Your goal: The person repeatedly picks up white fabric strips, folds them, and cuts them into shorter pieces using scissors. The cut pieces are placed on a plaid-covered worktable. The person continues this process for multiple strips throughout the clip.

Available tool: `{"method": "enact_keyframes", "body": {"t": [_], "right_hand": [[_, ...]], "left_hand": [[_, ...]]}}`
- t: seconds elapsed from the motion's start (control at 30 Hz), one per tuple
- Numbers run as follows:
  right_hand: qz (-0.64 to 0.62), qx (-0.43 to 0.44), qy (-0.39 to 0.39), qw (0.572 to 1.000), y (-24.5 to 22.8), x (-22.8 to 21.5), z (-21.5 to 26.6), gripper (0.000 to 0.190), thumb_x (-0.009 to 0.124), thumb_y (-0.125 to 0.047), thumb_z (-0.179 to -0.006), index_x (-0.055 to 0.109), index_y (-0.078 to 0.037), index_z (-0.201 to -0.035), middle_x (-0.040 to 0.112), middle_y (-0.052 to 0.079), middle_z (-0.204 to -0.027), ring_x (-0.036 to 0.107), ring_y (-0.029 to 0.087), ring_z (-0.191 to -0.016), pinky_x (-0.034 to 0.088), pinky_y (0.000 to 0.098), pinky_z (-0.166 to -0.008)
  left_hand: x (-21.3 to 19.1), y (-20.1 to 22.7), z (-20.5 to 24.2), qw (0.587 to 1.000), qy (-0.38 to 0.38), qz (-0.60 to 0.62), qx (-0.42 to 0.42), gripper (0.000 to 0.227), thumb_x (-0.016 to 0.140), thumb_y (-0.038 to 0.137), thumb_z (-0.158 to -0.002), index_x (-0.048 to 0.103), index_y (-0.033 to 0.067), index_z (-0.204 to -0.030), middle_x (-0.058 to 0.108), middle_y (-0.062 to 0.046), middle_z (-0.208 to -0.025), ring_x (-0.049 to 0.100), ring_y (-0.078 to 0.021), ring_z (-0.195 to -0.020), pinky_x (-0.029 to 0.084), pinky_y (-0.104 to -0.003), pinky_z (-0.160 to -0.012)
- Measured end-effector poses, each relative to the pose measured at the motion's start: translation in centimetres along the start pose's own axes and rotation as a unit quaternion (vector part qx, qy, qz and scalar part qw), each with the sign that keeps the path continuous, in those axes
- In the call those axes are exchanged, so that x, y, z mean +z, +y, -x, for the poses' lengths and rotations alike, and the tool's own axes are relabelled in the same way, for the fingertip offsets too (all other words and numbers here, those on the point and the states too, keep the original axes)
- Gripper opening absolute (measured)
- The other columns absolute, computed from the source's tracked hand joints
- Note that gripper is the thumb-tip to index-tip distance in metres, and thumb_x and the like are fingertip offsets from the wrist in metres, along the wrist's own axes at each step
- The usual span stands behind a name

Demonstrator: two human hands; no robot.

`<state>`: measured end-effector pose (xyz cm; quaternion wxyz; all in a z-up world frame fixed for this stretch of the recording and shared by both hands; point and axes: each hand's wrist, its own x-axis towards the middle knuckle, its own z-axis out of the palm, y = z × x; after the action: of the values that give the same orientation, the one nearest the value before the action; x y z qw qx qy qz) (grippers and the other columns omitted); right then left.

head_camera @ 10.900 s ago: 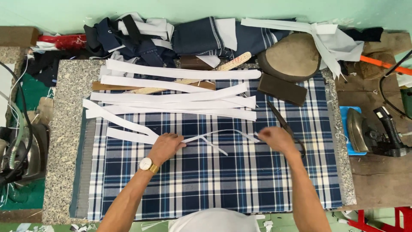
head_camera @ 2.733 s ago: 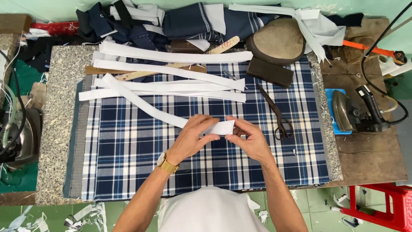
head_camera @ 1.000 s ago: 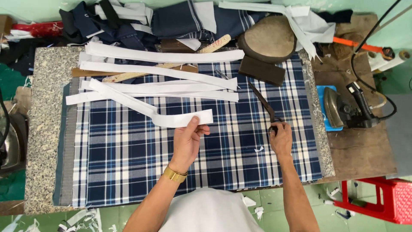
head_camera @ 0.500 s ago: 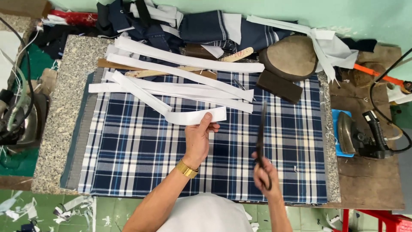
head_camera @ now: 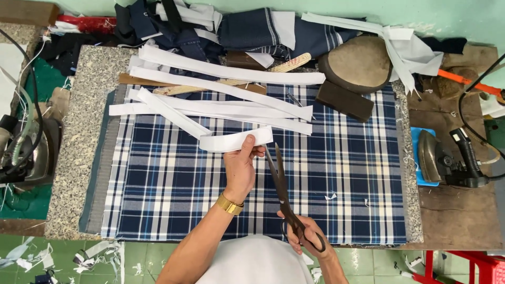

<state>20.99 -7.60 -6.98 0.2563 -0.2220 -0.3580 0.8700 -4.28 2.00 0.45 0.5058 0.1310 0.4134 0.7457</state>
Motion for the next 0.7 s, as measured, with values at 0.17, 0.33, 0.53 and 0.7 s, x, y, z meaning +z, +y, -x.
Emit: {"method": "enact_keyframes", "body": {"t": [0.17, 0.33, 0.53, 0.7], "right_hand": [[0.0, -0.001, -0.01, 1.0, 0.3, -0.5, 0.0, 0.091, 0.063, -0.058, -0.094, 0.043, 0.008, -0.154, 0.048, 0.006, -0.067, 0.046, 0.014, -0.05, 0.047, 0.0273, -0.043], [-0.036, 0.004, -0.028, 0.999, 1.1, -1.4, 0.2, 0.088, 0.063, -0.055, -0.096, 0.043, 0.009, -0.154, 0.047, 0.007, -0.067, 0.045, 0.015, -0.049, 0.045, 0.0278, -0.042], [-0.027, -0.005, -0.034, 0.999, 0.9, -0.9, 0.0, 0.087, 0.062, -0.055, -0.097, 0.044, 0.011, -0.152, 0.048, 0.007, -0.067, 0.046, 0.014, -0.048, 0.046, 0.0272, -0.04], [-0.053, -0.012, -0.039, 0.998, 0.8, -0.6, -0.2, 0.086, 0.063, -0.051, -0.098, 0.043, 0.013, -0.152, 0.048, 0.007, -0.067, 0.046, 0.014, -0.049, 0.046, 0.0266, -0.04]], "left_hand": [[-0.5, -0.1, -0.1, 1.0, 0.004, 0.009, 0.002, 0.032, 0.071, 0.022, -0.094, 0.069, -0.0009, -0.116, 0.074, -0.014, -0.096, 0.069, -0.0202, -0.074, 0.058, -0.028, -0.065], [-0.7, -0.3, -0.2, 1.0, 0.008, 0.025, -0.002, 0.033, 0.072, 0.021, -0.094, 0.068, -0.001, -0.117, 0.073, -0.014, -0.098, 0.068, -0.0203, -0.074, 0.057, -0.028, -0.064], [-0.7, -0.3, 0.0, 1.0, -0.003, 0.024, 0.002, 0.029, 0.071, 0.022, -0.095, 0.068, 0.001, -0.115, 0.072, -0.012, -0.096, 0.067, -0.0196, -0.075, 0.055, -0.028, -0.064], [-0.8, -0.4, 0.0, 1.0, -0.017, 0.013, -0.002, 0.03, 0.071, 0.022, -0.095, 0.069, 0.0001, -0.115, 0.073, -0.012, -0.095, 0.068, -0.0196, -0.075, 0.057, -0.028, -0.063]]}}
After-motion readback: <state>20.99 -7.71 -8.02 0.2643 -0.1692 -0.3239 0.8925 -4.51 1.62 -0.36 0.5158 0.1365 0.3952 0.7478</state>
